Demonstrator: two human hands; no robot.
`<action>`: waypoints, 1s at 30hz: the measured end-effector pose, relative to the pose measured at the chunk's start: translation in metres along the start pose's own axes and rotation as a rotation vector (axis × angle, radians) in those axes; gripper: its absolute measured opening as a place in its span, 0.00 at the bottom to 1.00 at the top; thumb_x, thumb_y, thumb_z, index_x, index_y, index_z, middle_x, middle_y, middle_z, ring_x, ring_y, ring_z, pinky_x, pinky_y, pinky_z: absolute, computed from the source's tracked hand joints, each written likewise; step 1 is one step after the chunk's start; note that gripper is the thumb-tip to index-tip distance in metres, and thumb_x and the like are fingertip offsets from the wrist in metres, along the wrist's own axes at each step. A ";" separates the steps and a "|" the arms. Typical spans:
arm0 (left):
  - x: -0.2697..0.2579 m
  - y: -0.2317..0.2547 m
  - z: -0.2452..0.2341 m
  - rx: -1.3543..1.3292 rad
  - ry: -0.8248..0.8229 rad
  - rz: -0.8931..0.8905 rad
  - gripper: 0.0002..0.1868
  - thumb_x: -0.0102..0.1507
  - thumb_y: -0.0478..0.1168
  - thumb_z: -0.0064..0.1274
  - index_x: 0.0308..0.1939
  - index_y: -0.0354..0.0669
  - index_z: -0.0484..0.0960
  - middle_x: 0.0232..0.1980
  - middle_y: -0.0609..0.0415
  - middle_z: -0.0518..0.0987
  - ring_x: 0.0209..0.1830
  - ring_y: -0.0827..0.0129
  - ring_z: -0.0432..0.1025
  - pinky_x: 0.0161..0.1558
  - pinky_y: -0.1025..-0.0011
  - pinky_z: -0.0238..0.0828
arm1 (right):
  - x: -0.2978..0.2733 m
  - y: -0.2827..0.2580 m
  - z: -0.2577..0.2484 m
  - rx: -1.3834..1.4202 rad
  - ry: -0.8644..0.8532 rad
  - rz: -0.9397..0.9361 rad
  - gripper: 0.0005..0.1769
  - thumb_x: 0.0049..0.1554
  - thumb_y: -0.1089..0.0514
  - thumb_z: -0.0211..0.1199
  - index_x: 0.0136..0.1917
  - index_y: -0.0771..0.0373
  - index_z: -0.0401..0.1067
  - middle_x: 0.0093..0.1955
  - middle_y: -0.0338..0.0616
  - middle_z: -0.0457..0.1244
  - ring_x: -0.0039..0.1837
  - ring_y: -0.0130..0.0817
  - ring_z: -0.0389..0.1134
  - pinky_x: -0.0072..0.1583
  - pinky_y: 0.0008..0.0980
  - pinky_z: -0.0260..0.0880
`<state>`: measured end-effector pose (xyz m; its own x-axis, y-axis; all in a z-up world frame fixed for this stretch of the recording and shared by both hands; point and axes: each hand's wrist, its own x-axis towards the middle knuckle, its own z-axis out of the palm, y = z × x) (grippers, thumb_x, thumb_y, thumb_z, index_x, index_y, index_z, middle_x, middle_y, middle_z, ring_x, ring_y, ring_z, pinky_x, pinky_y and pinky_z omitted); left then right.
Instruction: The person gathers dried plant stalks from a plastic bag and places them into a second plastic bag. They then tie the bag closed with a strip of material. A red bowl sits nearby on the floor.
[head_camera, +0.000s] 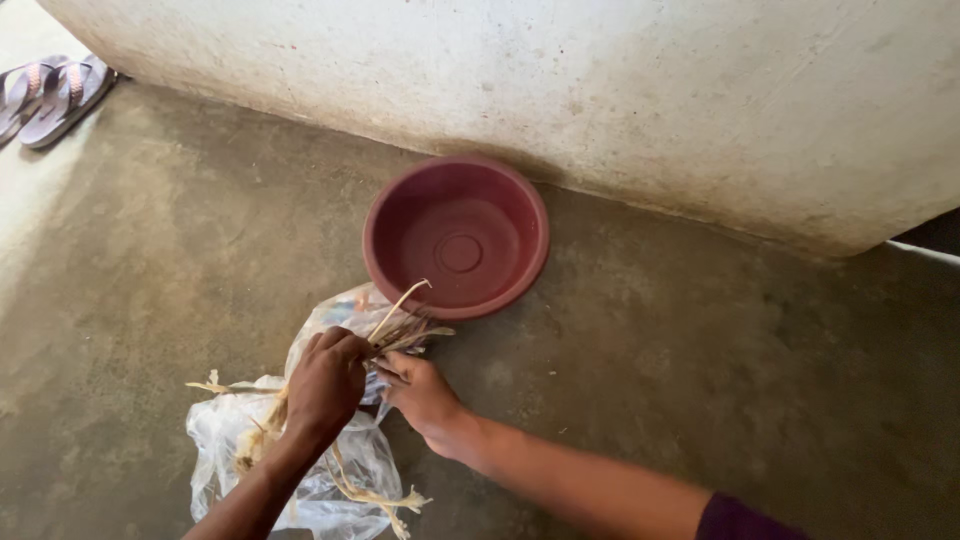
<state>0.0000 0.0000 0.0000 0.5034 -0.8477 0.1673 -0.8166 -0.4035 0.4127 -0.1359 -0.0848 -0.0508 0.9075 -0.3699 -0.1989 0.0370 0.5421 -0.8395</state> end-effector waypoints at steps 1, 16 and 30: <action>0.001 0.000 0.002 0.023 0.006 0.002 0.09 0.57 0.32 0.53 0.36 0.50 0.86 0.46 0.58 0.80 0.53 0.59 0.72 0.54 0.61 0.71 | -0.002 0.003 -0.004 -0.032 0.020 0.008 0.36 0.55 0.75 0.48 0.77 0.71 0.57 0.79 0.55 0.56 0.81 0.43 0.54 0.74 0.38 0.55; 0.006 -0.024 -0.001 0.441 -0.068 0.218 0.06 0.58 0.35 0.51 0.37 0.45 0.80 0.43 0.53 0.75 0.51 0.58 0.72 0.51 0.59 0.69 | -0.087 -0.040 -0.146 -1.230 0.072 -0.275 0.27 0.58 0.64 0.55 0.70 0.64 0.68 0.72 0.54 0.61 0.73 0.49 0.62 0.72 0.41 0.62; 0.010 0.018 -0.007 0.392 0.060 0.129 0.17 0.50 0.39 0.53 0.43 0.42 0.78 0.49 0.50 0.75 0.56 0.55 0.69 0.57 0.55 0.64 | -0.098 -0.069 -0.191 -1.731 -0.392 -0.059 0.41 0.68 0.40 0.42 0.82 0.69 0.41 0.87 0.52 0.32 0.87 0.45 0.28 0.81 0.46 0.26</action>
<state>-0.0077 -0.0131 0.0152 0.3960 -0.8830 0.2521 -0.9139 -0.4056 0.0148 -0.3074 -0.2302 -0.0705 0.9682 -0.0329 -0.2480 -0.1367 -0.8997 -0.4145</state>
